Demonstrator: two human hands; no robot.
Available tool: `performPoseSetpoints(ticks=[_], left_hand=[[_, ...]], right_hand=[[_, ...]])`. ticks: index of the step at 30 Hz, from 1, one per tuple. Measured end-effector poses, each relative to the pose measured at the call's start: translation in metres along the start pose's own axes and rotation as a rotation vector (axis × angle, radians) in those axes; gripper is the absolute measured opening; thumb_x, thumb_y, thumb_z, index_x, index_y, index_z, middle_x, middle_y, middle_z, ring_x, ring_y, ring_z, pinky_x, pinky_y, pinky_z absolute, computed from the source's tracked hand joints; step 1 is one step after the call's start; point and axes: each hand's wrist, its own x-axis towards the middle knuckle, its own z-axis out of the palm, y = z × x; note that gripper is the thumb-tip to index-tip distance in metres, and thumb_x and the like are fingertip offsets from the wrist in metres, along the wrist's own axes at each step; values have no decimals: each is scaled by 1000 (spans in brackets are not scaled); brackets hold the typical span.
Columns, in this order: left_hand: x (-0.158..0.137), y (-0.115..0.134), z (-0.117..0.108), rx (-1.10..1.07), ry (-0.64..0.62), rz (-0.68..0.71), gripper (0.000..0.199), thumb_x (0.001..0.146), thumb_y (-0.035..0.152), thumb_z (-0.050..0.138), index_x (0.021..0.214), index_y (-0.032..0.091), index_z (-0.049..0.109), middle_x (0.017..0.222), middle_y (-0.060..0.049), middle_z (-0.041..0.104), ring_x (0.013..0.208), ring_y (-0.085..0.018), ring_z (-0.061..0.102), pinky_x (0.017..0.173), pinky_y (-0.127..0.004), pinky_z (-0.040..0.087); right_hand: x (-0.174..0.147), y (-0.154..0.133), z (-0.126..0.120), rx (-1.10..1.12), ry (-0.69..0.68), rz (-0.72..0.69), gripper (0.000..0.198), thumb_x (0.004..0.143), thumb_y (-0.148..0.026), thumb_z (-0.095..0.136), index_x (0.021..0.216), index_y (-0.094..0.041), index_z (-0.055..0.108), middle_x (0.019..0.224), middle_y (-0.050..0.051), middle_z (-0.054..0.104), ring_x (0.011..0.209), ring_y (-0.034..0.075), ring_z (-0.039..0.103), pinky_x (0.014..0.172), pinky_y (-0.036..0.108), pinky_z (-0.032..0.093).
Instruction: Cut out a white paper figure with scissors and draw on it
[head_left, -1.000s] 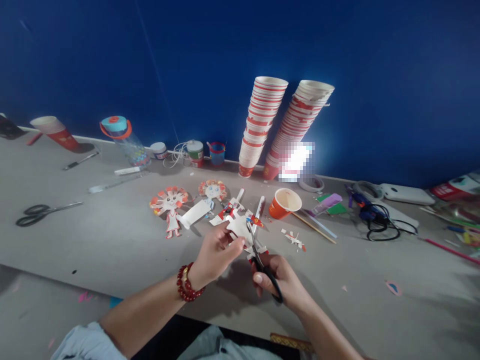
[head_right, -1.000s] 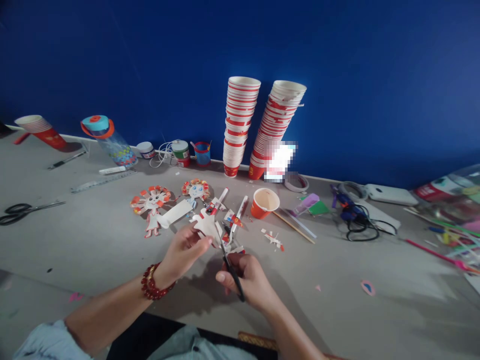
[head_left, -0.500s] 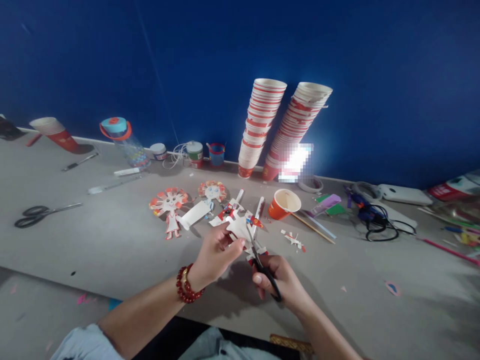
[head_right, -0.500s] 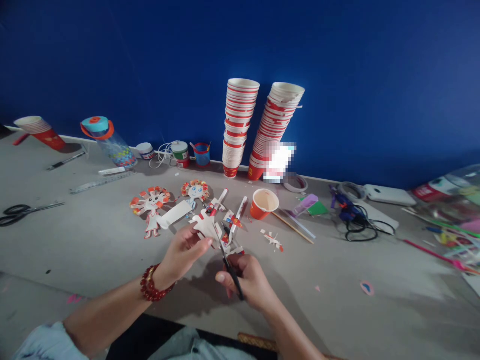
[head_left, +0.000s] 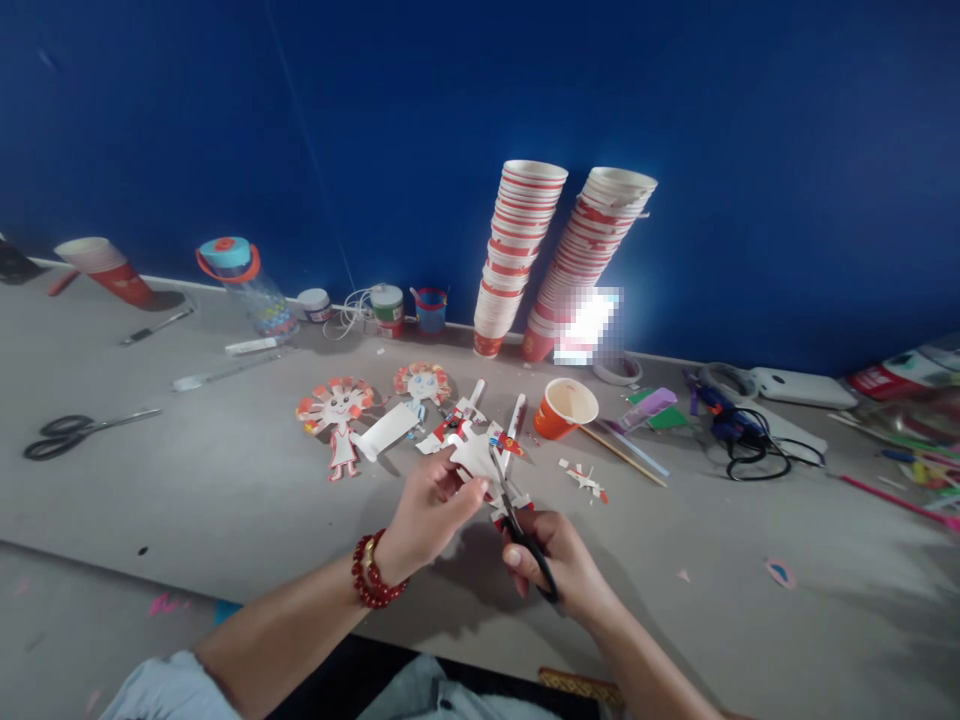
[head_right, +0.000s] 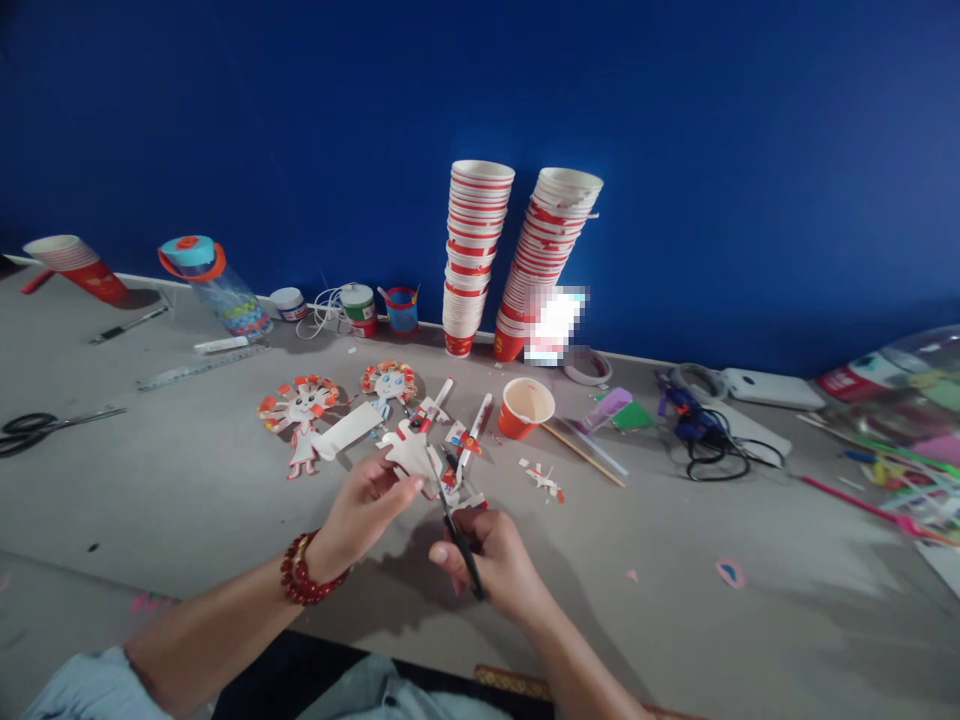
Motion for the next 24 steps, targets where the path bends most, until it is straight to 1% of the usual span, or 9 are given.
performPoseSetpoints(ticks=[5,10,16,24], left_hand=[[0,0,-1,-3,3,8,11,84,25,58,79,15,58,74,-2,60,71,-15,55,71,-26,45],[1,-1,-1,-37,7,-13,16,82,30,62,77,15,61,74,-3,62,71,-16,56,71,-27,46],[1,-3,0,-96,0,-24,13,82,28,62,78,15,60,73,-2,61,70,-15,55,71,-26,45],[0,-3,0,-135,-12,-22,10,83,25,62,81,15,62,74,-3,62,71,-15,56,71,-26,46]], right_hand=[[0,0,1,10,-8,-7,64,64,-81,58,57,-19,48,42,-1,51,39,10,42,38,19,28],[0,3,0,10,-11,-25,62,66,-79,59,58,-18,48,42,-1,53,39,9,41,39,20,27],[0,3,0,17,-19,-41,64,67,-80,57,56,-18,48,41,0,52,39,9,41,40,20,26],[2,3,1,66,-36,-27,64,63,-80,61,62,-17,50,44,-1,54,38,10,44,40,20,28]])
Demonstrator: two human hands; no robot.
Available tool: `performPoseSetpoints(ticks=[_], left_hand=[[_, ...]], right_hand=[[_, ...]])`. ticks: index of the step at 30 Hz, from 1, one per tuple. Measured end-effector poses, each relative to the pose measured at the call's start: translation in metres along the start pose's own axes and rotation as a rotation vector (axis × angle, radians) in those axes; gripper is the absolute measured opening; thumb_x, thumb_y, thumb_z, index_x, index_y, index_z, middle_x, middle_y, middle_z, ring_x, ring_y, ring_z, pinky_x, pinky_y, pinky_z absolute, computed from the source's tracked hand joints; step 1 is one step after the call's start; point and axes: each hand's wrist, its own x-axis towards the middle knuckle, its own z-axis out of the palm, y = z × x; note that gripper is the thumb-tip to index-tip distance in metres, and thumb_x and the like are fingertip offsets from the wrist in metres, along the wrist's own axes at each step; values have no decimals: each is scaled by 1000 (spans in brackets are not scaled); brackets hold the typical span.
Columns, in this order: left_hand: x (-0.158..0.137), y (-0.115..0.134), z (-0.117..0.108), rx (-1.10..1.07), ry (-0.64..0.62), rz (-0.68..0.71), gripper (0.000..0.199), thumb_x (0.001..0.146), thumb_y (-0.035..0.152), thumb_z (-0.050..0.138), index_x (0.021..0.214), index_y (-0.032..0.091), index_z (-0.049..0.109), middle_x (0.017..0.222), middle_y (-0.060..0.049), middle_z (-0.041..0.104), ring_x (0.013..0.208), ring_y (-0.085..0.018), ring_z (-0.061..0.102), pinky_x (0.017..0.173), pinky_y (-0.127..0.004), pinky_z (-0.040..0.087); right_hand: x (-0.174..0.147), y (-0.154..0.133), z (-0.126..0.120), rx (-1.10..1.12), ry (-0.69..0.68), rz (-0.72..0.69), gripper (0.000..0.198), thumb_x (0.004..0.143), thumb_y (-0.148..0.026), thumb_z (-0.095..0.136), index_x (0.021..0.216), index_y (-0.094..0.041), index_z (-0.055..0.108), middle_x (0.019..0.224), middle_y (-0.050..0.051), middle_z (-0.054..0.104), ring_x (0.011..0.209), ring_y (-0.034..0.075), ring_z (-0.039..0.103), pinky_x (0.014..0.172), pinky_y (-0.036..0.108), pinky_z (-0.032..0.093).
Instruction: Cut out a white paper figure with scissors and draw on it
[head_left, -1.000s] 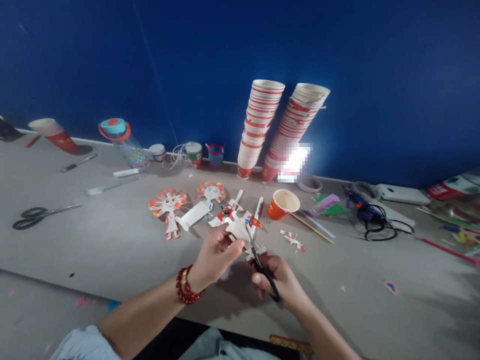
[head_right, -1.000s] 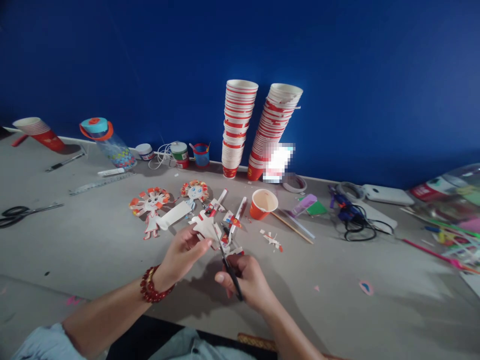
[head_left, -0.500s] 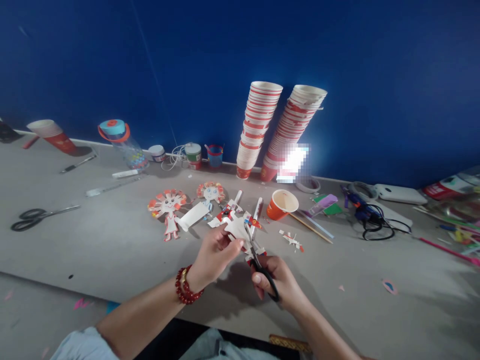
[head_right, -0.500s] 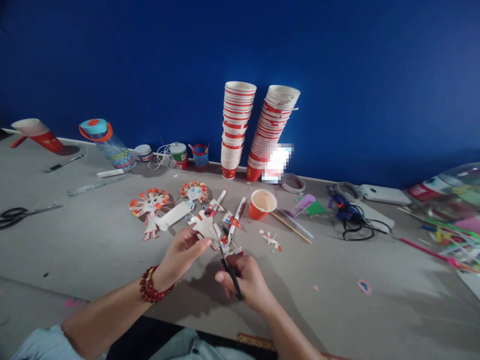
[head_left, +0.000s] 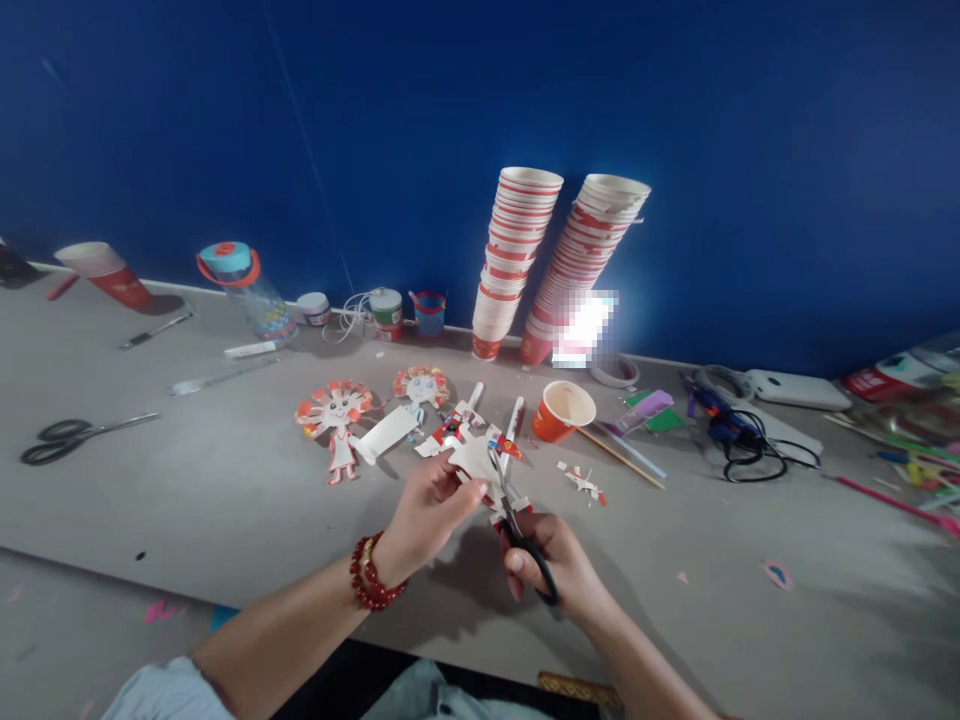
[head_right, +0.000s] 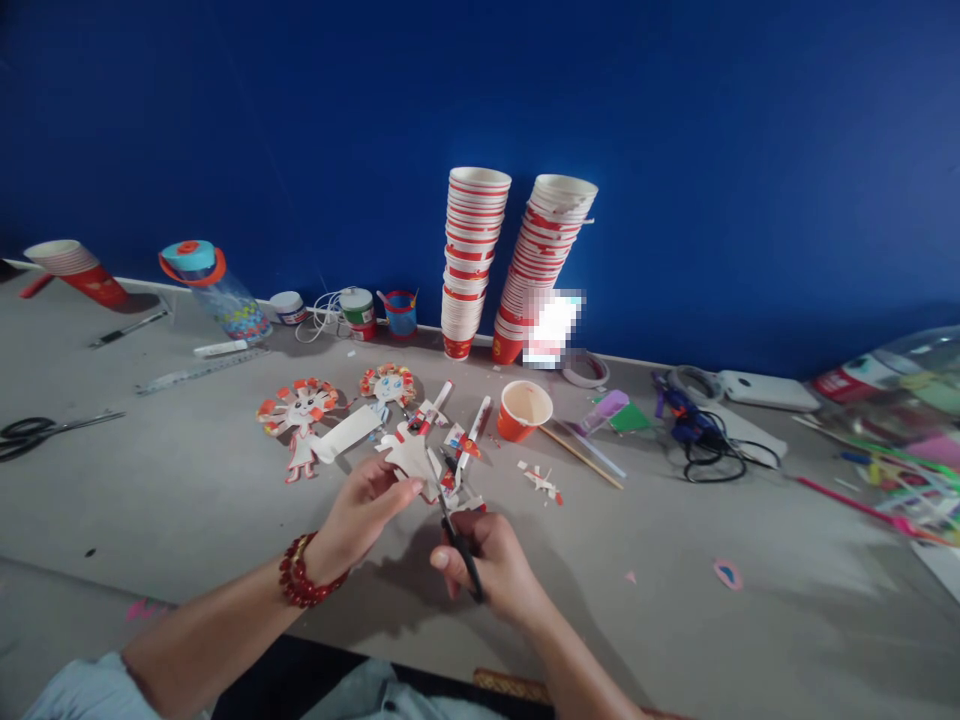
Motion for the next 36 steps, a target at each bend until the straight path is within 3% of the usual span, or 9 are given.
performPoseSetpoints(ticks=[6,16,36], left_hand=[[-1,-5,0,-76,20,-64,13,80,28,65,81,15,64,76,-3,65,73,-15,59,74,-28,48],[-2,-6,1,-55,17,-58,13,81,27,65,84,15,65,75,-3,65,73,-15,58,73,-27,47],[-6,-7,4,-117,19,-61,13,78,27,69,84,15,66,77,-3,67,73,-15,59,73,-26,48]], right_hand=[[0,0,-1,44,-20,-19,64,64,-79,61,65,-16,53,45,1,56,39,10,44,42,20,28],[-1,0,0,78,-25,-13,66,61,-80,63,67,-15,55,51,0,55,44,11,49,44,21,29],[-2,3,7,126,18,-71,64,63,-79,63,63,-15,54,46,-1,52,40,9,44,43,21,30]])
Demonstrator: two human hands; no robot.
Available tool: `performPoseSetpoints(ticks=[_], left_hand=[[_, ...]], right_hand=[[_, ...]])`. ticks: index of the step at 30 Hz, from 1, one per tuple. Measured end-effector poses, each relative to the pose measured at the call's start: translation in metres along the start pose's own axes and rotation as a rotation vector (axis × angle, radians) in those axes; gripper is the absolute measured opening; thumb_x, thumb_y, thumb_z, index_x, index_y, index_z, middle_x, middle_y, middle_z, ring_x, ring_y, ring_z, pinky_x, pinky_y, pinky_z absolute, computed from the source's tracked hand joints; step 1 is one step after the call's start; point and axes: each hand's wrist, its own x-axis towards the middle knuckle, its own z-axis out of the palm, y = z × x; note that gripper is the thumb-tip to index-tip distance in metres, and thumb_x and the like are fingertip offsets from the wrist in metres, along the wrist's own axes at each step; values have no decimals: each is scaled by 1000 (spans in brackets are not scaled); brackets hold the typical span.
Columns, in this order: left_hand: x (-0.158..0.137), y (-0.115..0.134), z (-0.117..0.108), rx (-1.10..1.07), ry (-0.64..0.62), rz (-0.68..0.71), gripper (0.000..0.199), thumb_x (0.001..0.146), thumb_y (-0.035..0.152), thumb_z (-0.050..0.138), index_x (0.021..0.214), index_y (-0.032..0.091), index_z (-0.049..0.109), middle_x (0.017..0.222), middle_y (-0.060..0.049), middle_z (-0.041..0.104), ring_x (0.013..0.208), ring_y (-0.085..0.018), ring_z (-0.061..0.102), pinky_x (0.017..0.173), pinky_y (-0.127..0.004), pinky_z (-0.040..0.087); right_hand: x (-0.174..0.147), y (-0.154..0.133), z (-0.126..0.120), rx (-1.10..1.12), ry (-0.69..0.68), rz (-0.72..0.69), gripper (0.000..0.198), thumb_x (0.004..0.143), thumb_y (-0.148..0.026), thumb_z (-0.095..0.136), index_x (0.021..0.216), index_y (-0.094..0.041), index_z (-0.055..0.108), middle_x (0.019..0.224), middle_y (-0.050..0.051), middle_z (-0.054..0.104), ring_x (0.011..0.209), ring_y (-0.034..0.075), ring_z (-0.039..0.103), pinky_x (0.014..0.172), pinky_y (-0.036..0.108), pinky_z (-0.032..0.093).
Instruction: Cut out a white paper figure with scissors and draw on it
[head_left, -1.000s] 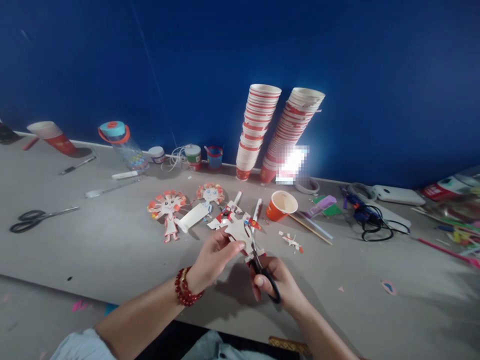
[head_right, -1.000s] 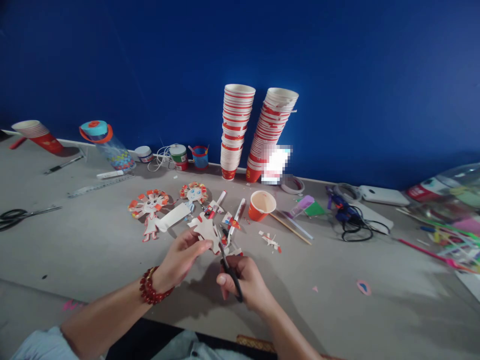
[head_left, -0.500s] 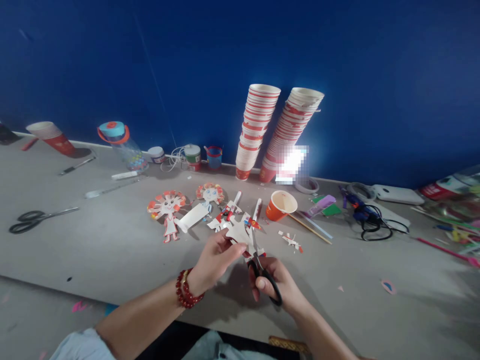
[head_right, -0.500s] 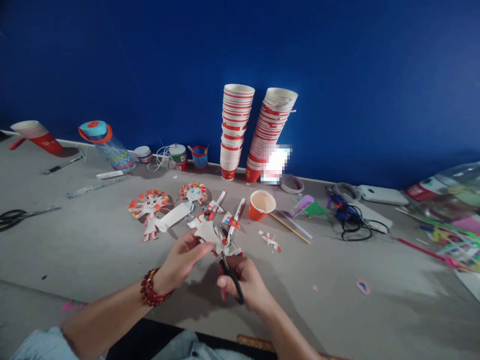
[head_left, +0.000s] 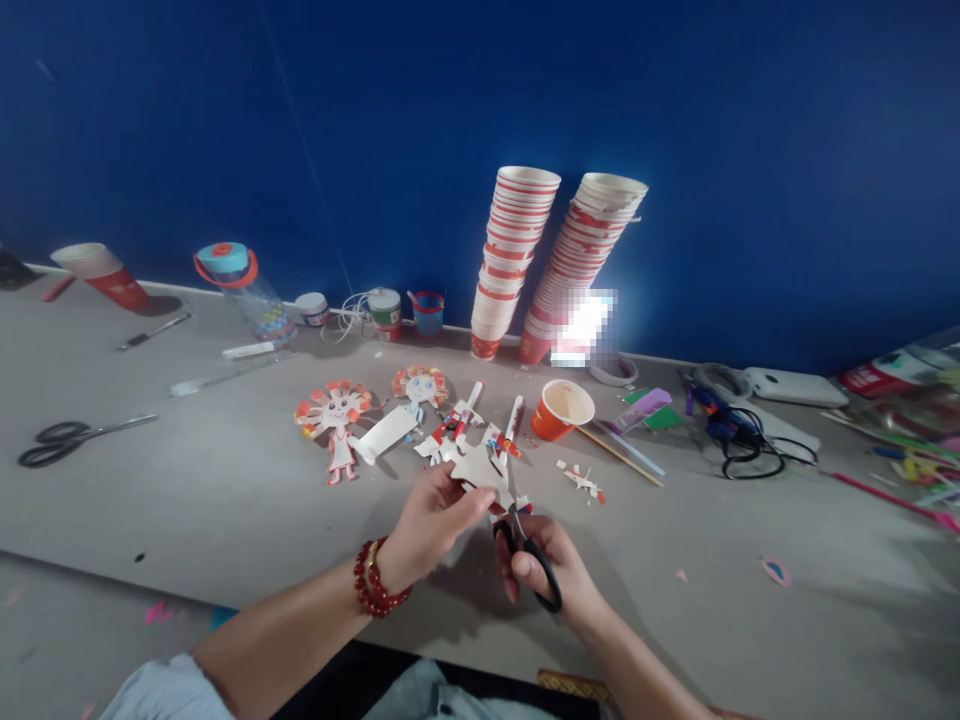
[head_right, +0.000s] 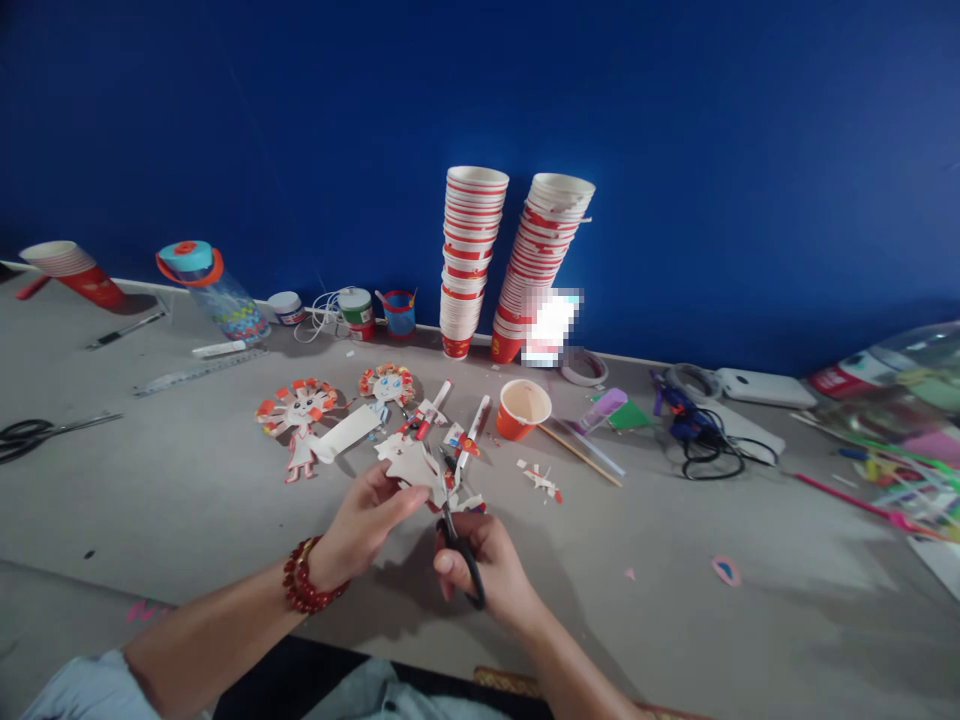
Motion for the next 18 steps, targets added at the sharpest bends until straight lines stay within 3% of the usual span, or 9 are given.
performPoseSetpoints(ticks=[18], left_hand=[[-3,2,6,49,19,18,11,81,25,67,84,14,67,77,-3,67,72,-14,61,71,-24,50]], right_hand=[[-1,5,2,45,-4,-33,63,64,-77,63,66,-14,54,51,0,52,40,10,46,42,20,33]])
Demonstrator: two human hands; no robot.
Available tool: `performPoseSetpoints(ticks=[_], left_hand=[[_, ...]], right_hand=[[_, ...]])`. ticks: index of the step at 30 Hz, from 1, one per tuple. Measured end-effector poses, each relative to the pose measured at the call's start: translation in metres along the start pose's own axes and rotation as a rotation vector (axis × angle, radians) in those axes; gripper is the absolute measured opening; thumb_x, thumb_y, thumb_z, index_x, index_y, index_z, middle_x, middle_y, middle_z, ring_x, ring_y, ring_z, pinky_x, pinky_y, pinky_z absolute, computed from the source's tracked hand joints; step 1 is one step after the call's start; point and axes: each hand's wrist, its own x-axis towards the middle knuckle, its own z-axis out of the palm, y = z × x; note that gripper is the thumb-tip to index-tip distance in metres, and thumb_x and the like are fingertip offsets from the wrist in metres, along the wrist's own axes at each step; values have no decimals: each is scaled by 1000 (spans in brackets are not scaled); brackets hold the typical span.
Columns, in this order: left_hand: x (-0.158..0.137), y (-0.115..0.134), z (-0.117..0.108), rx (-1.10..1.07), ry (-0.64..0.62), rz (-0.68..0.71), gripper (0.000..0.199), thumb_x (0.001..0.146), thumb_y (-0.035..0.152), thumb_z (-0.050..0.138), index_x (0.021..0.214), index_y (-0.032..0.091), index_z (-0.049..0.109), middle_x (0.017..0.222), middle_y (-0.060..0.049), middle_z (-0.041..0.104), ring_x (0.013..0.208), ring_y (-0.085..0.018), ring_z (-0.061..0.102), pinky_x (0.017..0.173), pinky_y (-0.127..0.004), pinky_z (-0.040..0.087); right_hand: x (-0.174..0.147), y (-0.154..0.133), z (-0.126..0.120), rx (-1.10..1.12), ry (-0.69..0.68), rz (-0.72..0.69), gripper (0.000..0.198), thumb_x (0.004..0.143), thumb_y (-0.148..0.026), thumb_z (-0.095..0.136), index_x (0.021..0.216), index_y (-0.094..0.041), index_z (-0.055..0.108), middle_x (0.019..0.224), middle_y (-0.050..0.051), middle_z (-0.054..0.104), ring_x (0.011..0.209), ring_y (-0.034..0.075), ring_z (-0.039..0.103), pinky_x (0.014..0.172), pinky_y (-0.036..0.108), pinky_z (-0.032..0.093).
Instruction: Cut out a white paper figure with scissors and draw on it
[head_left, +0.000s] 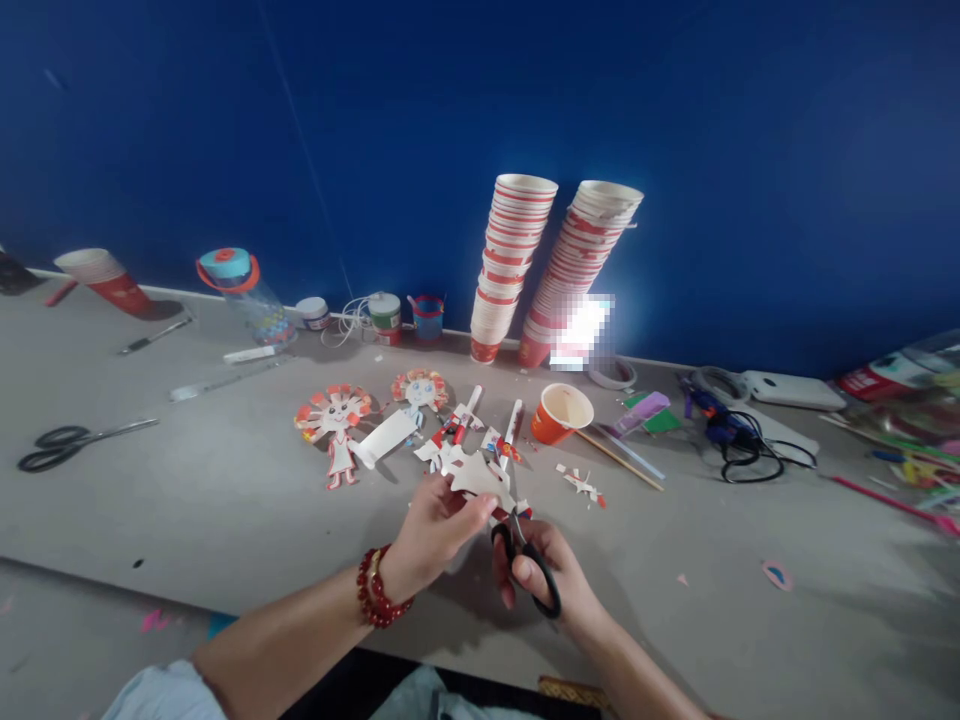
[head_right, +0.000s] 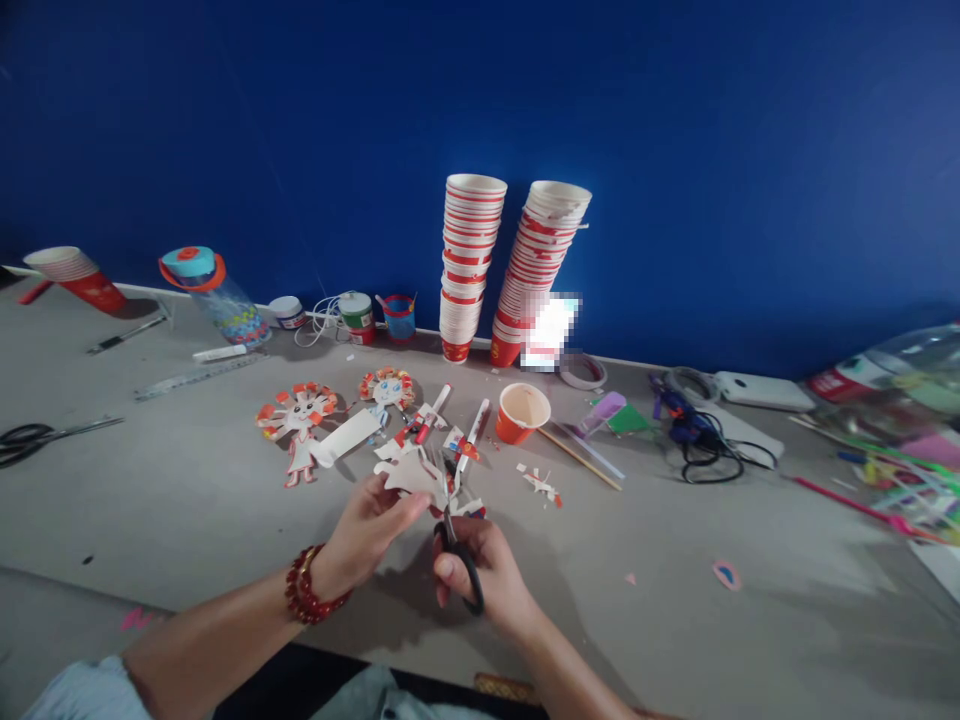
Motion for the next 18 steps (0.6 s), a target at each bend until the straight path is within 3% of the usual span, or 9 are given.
performPoseSetpoints(ticks=[18], left_hand=[[1,-2,1,54,18,3,11,81,25,64,80,15,64,76,-3,65,72,-15,58,72,-26,49]], right_hand=[[1,-2,1,-5,-3,-31,61,70,-75,60,66,-15,53,50,0,52,40,9,46,43,20,32]])
